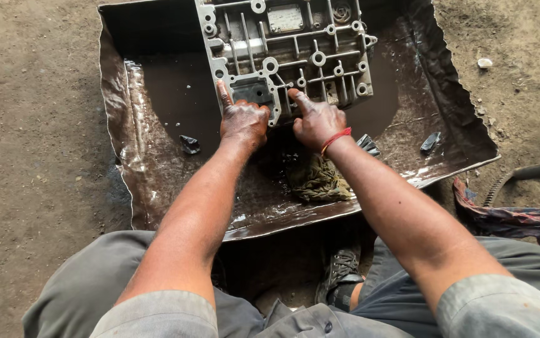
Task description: The person scrubs a metal engine casing with a cloth and liquid in a tray. They repeatedly wipe the surface, squeeze the cloth, and use their fingers to clean crevices and holes in the component.
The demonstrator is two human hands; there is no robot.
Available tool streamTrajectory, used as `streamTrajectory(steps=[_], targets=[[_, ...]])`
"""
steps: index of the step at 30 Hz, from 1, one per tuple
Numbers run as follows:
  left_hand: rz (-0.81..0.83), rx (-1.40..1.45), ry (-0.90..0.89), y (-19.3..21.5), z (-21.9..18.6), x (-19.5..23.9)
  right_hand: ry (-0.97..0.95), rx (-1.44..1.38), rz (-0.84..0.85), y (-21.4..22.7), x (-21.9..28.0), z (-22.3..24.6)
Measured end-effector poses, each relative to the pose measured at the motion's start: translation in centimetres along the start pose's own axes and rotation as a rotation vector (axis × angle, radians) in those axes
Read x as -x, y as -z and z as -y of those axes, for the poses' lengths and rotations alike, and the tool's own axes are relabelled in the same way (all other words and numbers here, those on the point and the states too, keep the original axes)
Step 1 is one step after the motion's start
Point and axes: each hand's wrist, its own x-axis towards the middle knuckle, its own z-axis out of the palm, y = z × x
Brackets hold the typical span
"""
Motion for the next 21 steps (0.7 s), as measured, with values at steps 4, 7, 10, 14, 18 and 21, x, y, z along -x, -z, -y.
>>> streamTrajectory(steps=[4, 7, 10, 14, 18, 21], targets=[[-0.003, -0.017, 0.001, -0.1, 0.0, -0.2, -0.01, 0.137, 0.019, 1.5, 0.0, -0.2], [0.011, -0.013, -0.008, -0.3, 0.1, -0.5, -0.029, 0.201, 0.019, 1.8, 0.2, -0.3], [-0.007, -0.031, -0.006, -0.7, 0.2, -0.5, -0.018, 0.139, 0.055, 0.8, -0.5, 0.4], [-0.005, -0.001, 0.004, -0.4, 0.1, -0.4, -0.023, 0.08, 0.068, 1.4, -0.9, -0.8], [-0.028, 0.041, -0.017, -0.5, 0.2, -0.3, -0.058, 0.039, 0.058, 0.6, -0.4, -0.1], [-0.048, 0.009, -0.014, -0.6, 0.3, -0.1, -0.008, 0.067, 0.12, 1.2, -0.3, -0.8]])
